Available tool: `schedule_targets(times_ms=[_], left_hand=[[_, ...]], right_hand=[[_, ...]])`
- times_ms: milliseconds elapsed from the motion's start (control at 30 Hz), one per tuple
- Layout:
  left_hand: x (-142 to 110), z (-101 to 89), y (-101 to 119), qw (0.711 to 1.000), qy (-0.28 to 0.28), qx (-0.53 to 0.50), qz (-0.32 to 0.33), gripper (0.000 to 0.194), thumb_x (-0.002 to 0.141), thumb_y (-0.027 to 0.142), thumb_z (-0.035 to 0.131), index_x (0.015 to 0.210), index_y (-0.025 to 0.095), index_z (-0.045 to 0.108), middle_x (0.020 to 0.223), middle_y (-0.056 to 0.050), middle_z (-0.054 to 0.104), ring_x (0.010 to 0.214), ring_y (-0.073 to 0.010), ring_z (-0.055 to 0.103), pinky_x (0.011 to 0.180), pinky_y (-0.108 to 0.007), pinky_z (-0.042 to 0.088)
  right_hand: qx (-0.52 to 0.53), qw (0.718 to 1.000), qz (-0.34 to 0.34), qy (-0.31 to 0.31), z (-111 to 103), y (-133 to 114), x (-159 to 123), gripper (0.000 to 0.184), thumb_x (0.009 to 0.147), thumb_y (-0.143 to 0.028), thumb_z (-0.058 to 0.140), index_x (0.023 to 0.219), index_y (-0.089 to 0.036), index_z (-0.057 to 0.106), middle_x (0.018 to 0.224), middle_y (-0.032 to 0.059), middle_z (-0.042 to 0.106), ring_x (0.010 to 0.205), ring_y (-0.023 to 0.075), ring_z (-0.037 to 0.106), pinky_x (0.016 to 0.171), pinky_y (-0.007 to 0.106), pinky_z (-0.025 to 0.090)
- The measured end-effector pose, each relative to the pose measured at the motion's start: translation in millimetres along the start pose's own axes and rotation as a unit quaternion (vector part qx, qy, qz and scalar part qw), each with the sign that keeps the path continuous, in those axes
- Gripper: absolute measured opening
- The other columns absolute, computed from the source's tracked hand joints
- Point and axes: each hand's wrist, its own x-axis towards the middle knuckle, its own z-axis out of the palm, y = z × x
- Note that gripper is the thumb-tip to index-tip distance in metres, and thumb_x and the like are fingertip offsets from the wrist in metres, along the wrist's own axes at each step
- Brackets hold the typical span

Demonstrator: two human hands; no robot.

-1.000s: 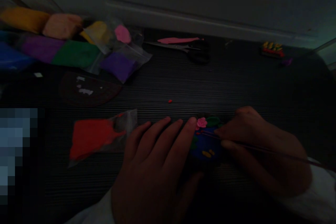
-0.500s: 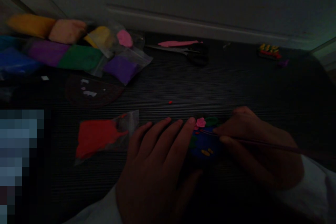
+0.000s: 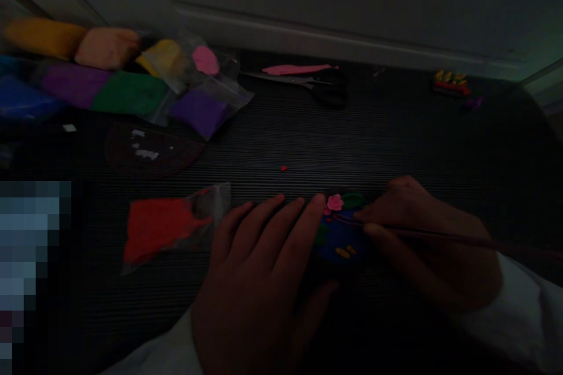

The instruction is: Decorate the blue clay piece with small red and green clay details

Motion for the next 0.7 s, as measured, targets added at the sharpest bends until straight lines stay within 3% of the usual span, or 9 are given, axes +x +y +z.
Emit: schedule_targets(times_ms=[700], left_hand=[[-0.4,-0.2,0.3,1.0,-0.003,-0.003,-0.003,0.064,0.076,0.038,0.053,0.131,0.02,0.027,0.123,-0.008,0.048,0.113,-0.0273,0.041,0.094,-0.048,0.032]], right_hand=[[-0.009,1.0,0.0,0.003,-1.2,-1.4,-2.8,0.007,0.08,-0.018,0.051,0.082,-0.019,0.058,0.077,0.0,0.066,0.067,0.012,0.059,0.081,0.033,0.043]])
